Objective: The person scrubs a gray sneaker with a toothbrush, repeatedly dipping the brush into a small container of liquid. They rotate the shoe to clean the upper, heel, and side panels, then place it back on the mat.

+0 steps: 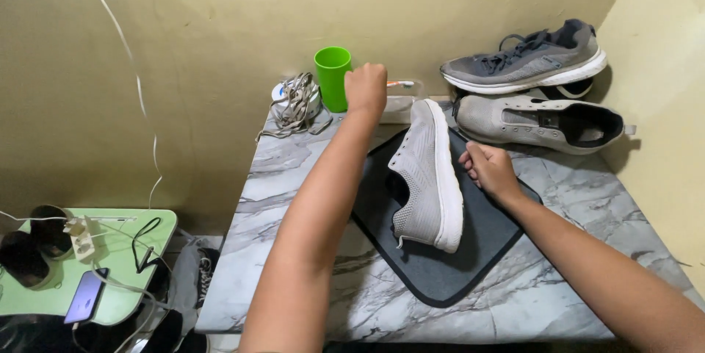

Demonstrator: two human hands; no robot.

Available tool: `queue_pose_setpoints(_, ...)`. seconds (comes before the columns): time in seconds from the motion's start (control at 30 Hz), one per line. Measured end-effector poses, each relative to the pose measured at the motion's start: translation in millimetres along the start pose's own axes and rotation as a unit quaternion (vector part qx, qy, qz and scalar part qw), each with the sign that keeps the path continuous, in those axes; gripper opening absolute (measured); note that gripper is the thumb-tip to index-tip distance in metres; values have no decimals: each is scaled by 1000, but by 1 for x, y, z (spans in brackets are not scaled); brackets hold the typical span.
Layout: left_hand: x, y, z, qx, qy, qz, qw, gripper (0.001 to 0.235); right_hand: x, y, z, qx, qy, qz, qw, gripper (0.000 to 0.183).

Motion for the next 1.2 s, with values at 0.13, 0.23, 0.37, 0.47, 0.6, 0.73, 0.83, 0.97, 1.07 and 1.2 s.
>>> queue_pose_setpoints(0.13,-20,-11,-13,15,-15,3,1000,21,6,2,-3,6,5,0,1000,42)
queue_pose_setpoints(0.23,-28,3,13,44,1,5,999,17,5,0,-2,-1,6,-4,1000,42)
queue_pose_setpoints(0.37,-31,-5,-38,67,-38,28,997,19,6,2,-3,6,5,-10,1000,43)
queue_pose_setpoints(0.47,-23,-8,-55,69,-53,42,995,22,7,1,-3,9,9,-8,1000,43)
queue_pose_setpoints(0.6,-17,2,-50,38,-77,68,994,23,5,2,-3,14,18,-8,1000,43)
queue_pose_setpoints(0.73,-14,-2,-62,35,-52,76,995,26,-1,-3,-1,15,33,-8,999,42)
queue_pose_setpoints(0.83,-8,-2,-48,-4,-50,62,997,25,0,-2,0,15,36,-4,999,42)
queue_pose_setpoints(0.97,7,-1,-30,5,-48,61,997,24,6,2,-2,21,47,-8,999,42)
queue_pose_setpoints(1.07,18,6,-21,29,-34,59,997,23,2,1,-1,26,52,-1,998,42)
queue_pose_setpoints(1.2,25,25,2,56,-26,51,997,19,-2,-1,1,31,50,4,998,42)
Point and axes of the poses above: each hand's wrist, its own y-axis away from the middle knuckle, its own z-axis out of the back of the hand, x = y × z, the point moved 5 cm from there along -y, towards the middle knuckle, and after that the axes turned 14 degrees about -y, right-handed, at the moved point
